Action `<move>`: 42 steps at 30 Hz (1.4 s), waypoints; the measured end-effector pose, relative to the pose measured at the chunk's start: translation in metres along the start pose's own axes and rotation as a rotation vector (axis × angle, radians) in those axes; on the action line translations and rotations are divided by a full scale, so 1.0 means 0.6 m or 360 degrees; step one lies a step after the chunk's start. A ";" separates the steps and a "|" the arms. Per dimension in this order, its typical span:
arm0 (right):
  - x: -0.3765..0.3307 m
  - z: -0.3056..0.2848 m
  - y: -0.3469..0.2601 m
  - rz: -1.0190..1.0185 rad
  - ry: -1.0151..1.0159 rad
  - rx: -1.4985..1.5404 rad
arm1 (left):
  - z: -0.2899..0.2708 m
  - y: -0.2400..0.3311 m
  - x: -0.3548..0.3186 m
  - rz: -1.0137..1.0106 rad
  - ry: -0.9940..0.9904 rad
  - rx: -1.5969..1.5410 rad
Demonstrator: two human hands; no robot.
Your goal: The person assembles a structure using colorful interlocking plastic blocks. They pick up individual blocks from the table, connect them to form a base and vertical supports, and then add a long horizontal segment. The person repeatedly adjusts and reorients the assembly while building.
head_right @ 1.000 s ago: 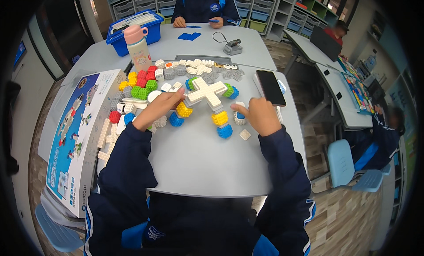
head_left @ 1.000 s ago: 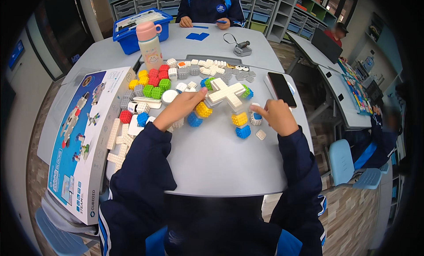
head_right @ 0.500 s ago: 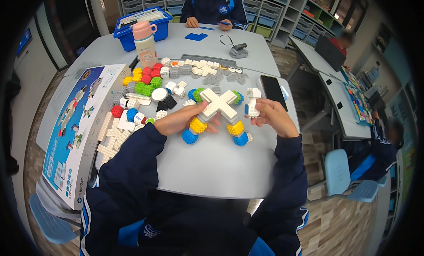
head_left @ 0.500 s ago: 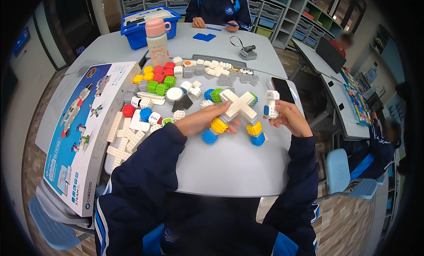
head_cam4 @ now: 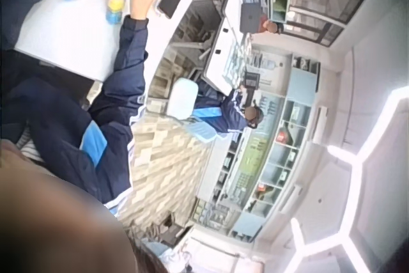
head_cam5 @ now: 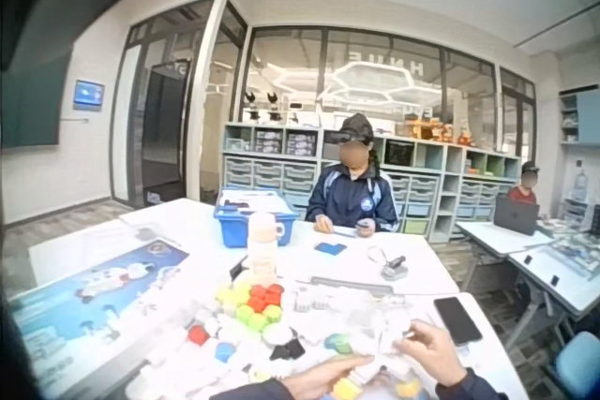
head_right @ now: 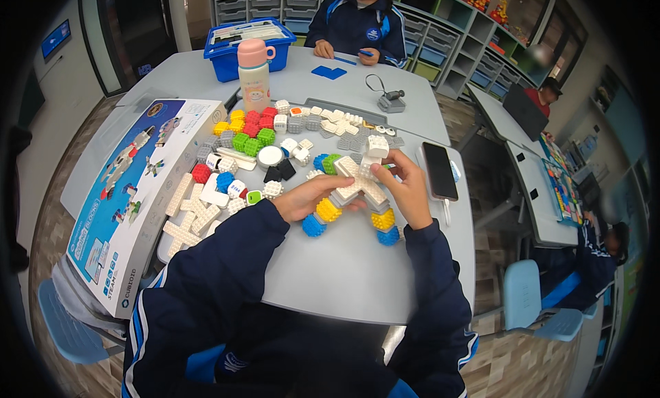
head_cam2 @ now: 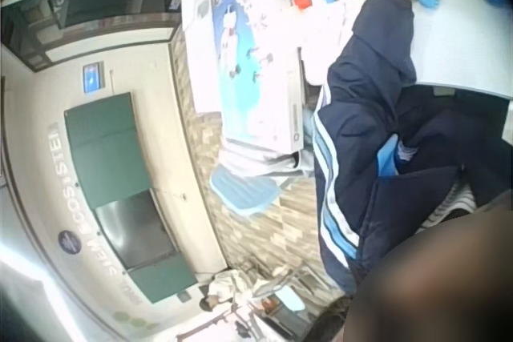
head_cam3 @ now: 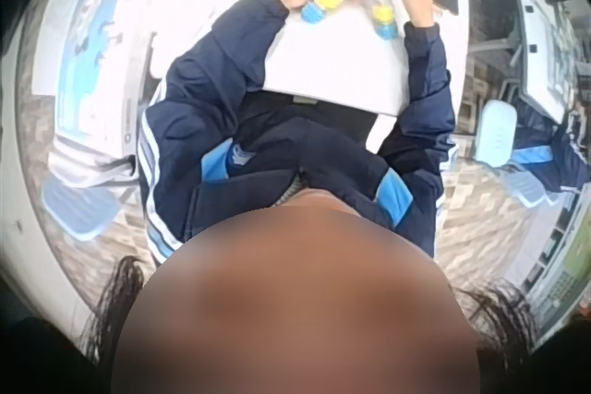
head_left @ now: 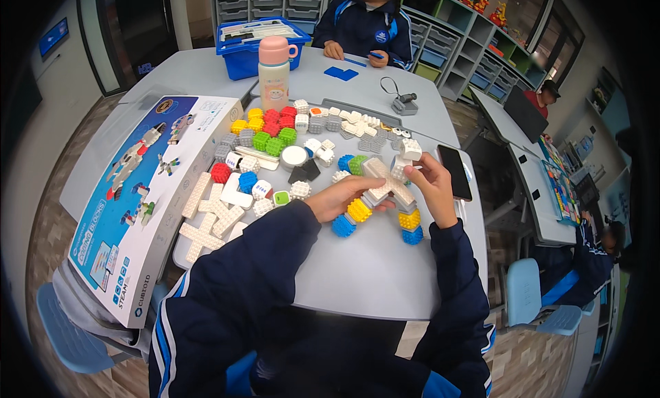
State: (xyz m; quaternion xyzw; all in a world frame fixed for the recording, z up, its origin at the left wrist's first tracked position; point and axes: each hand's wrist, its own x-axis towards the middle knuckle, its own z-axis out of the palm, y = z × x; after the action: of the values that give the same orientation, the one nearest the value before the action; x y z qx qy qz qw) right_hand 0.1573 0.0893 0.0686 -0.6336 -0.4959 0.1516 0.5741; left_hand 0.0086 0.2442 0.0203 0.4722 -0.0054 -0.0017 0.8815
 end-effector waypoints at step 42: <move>-0.019 -0.008 0.013 -0.0464 0.0099 -0.0656 | 0.000 -0.012 -0.008 0.0121 0.0016 0.0068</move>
State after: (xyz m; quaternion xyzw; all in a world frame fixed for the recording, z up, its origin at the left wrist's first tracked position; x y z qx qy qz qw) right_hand 0.1590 0.0785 0.0588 -0.6634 -0.5845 -0.0567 0.4636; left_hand 0.0037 0.2403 0.0142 0.4905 -0.0189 0.0343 0.8705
